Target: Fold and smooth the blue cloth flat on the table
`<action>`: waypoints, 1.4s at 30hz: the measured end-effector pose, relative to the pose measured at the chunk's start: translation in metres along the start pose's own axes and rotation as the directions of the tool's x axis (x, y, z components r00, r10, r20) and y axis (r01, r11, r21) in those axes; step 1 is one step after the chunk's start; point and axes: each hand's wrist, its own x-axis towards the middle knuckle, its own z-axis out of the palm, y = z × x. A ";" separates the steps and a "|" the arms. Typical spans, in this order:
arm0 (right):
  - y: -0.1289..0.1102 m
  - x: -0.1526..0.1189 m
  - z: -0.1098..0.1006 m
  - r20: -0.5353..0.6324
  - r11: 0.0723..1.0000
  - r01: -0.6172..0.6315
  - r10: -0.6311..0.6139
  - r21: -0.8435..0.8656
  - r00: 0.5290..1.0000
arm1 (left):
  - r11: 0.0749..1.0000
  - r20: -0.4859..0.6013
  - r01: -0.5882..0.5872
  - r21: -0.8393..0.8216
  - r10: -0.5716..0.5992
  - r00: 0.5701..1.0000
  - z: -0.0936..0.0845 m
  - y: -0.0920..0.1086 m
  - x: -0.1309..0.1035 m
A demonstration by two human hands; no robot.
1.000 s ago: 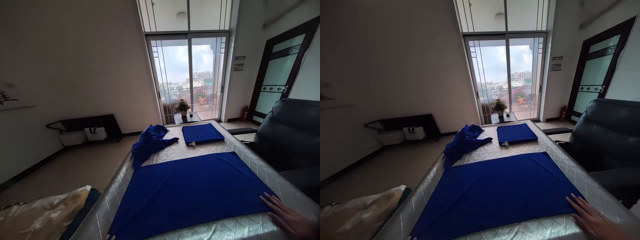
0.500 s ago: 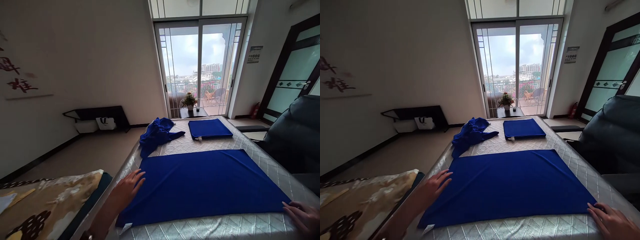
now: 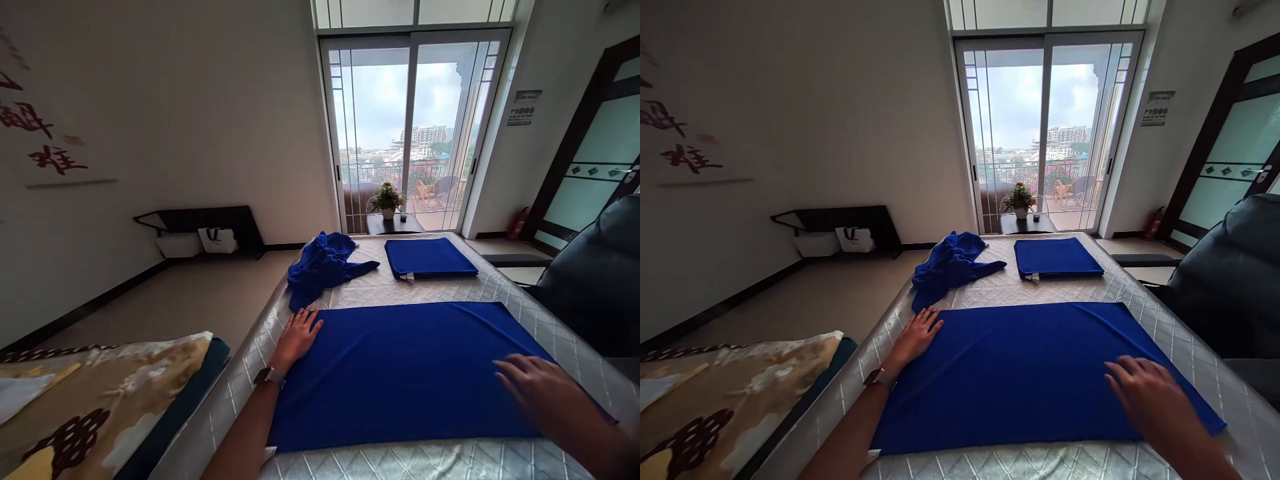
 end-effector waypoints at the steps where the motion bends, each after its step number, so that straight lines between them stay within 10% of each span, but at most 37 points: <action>1: -0.038 0.028 0.000 0.063 0.998 0.054 -0.056 0.033 0.996 | 1.000 -0.007 -0.003 0.009 0.003 1.000 0.000 0.001 0.000; 7: -0.211 0.153 0.047 0.274 0.918 0.230 -0.324 0.324 0.905 | 0.998 -0.043 -0.012 0.058 0.014 0.999 -0.002 0.005 0.000; 13: -0.242 0.173 0.105 0.368 0.925 0.134 -0.271 0.357 0.889 | 0.996 -0.054 -0.039 0.079 0.043 0.998 0.002 0.000 0.002; 23: -0.146 0.163 0.108 0.471 0.979 0.023 -0.118 0.202 0.874 | 0.997 -0.067 -0.048 0.067 0.052 0.996 0.009 -0.007 0.009; 36: 0.093 0.119 0.098 0.387 0.937 -0.316 0.350 -0.148 0.853 | 0.997 -0.031 -0.072 0.007 0.072 0.997 -0.001 -0.007 0.008; 42: 0.122 0.112 0.104 0.346 0.925 -0.351 0.381 -0.147 0.858 | 0.996 -0.093 -0.086 0.022 0.088 0.992 0.001 -0.010 0.011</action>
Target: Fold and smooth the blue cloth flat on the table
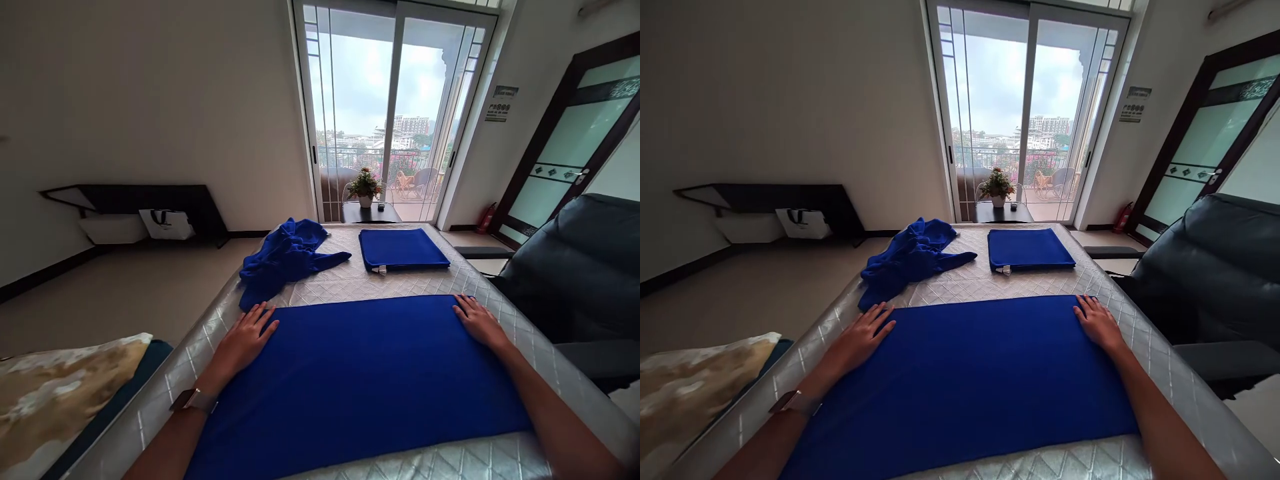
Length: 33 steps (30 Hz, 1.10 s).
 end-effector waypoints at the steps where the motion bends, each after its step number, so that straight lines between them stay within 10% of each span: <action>1: -0.002 0.000 0.000 -0.001 1.000 -0.001 0.001 -0.002 1.000 | 1.000 -0.023 0.004 0.011 -0.004 1.000 0.000 0.000 0.000; 26: -0.003 0.000 -0.018 0.042 0.999 -0.028 0.026 0.028 0.999 | 0.992 0.025 0.107 -0.073 -0.106 0.994 -0.004 0.011 -0.007; 29: -0.030 -0.002 -0.028 -0.030 0.998 -0.051 0.050 -0.031 0.998 | 0.988 0.045 0.140 -0.070 -0.137 0.990 -0.009 0.013 -0.009; 33: -0.123 -0.018 -0.043 -0.120 0.994 0.113 -0.114 -0.016 0.986 | 0.987 0.054 0.148 -0.059 -0.145 0.988 -0.012 0.010 -0.007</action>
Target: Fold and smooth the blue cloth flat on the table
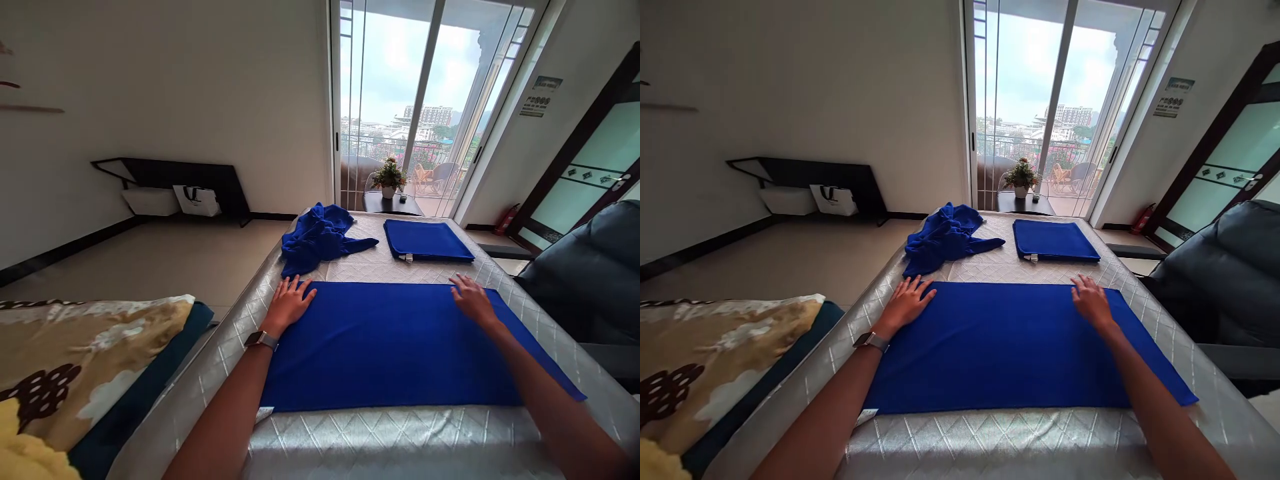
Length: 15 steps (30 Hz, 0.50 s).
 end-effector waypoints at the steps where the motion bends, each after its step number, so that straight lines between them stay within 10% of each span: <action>1: -0.032 -0.003 -0.003 0.006 0.996 0.075 -0.075 0.040 0.997 | 1.000 -0.007 0.004 0.004 -0.003 1.000 -0.001 -0.001 0.000; 8: -0.233 -0.033 -0.001 0.094 0.858 0.425 -0.467 0.290 0.879 | 0.991 -0.191 -0.124 0.049 0.132 0.973 -0.010 0.015 -0.009; 15: -0.264 -0.038 0.013 0.179 0.860 0.414 -0.476 0.299 0.861 | 0.985 -0.056 -0.171 -0.001 0.171 0.984 0.009 0.023 -0.012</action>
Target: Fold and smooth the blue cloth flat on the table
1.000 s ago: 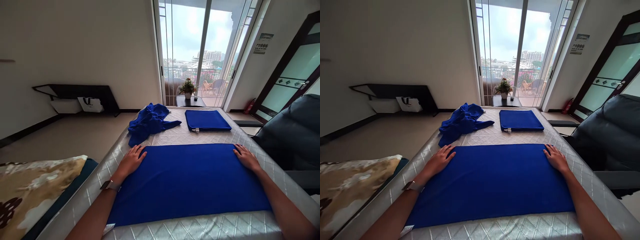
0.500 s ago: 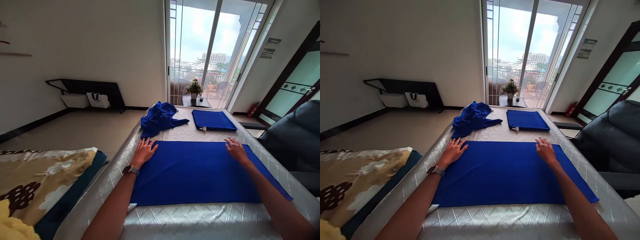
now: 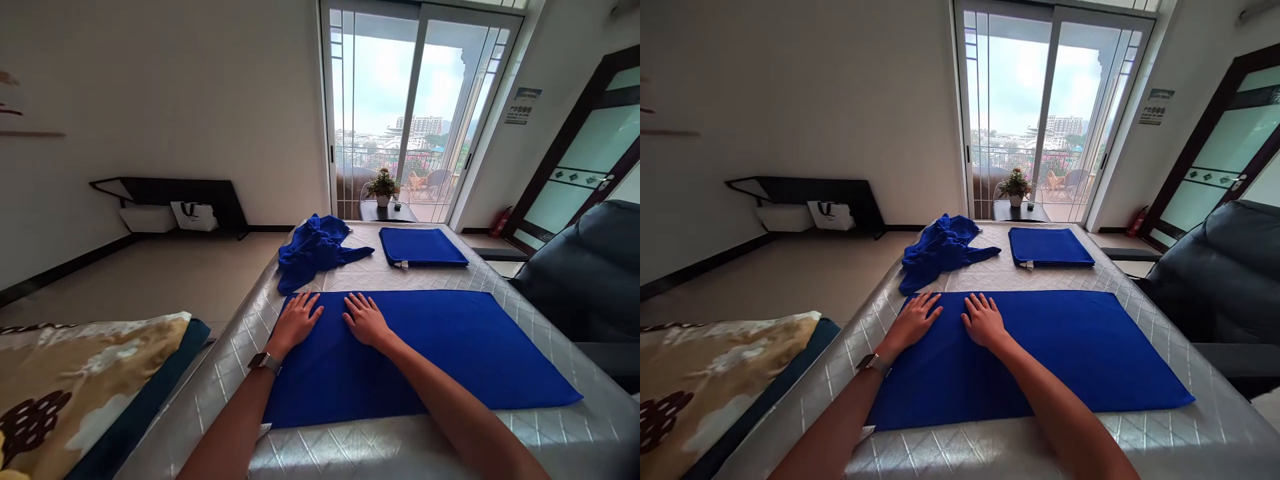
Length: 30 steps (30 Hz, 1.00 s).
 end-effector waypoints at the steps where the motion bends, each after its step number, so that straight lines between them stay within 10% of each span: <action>1: 0.009 -0.004 -0.002 0.009 1.000 -0.005 0.005 -0.006 1.000 | 1.000 0.008 0.006 -0.004 -0.005 1.000 0.002 -0.002 0.001; 10: 0.185 -0.079 -0.037 -0.040 0.942 -0.292 0.290 -0.164 0.956 | 0.999 0.070 0.035 -0.021 -0.033 0.997 0.004 -0.011 0.006; 17: 0.327 -0.145 -0.059 -0.187 0.778 -0.604 0.576 -0.172 0.796 | 1.000 0.057 0.030 -0.004 -0.029 0.998 0.006 -0.013 0.009; 30: 0.345 -0.156 -0.055 -0.206 0.747 -0.654 0.626 -0.121 0.752 | 1.000 0.132 0.024 0.002 -0.024 0.991 -0.002 -0.011 0.009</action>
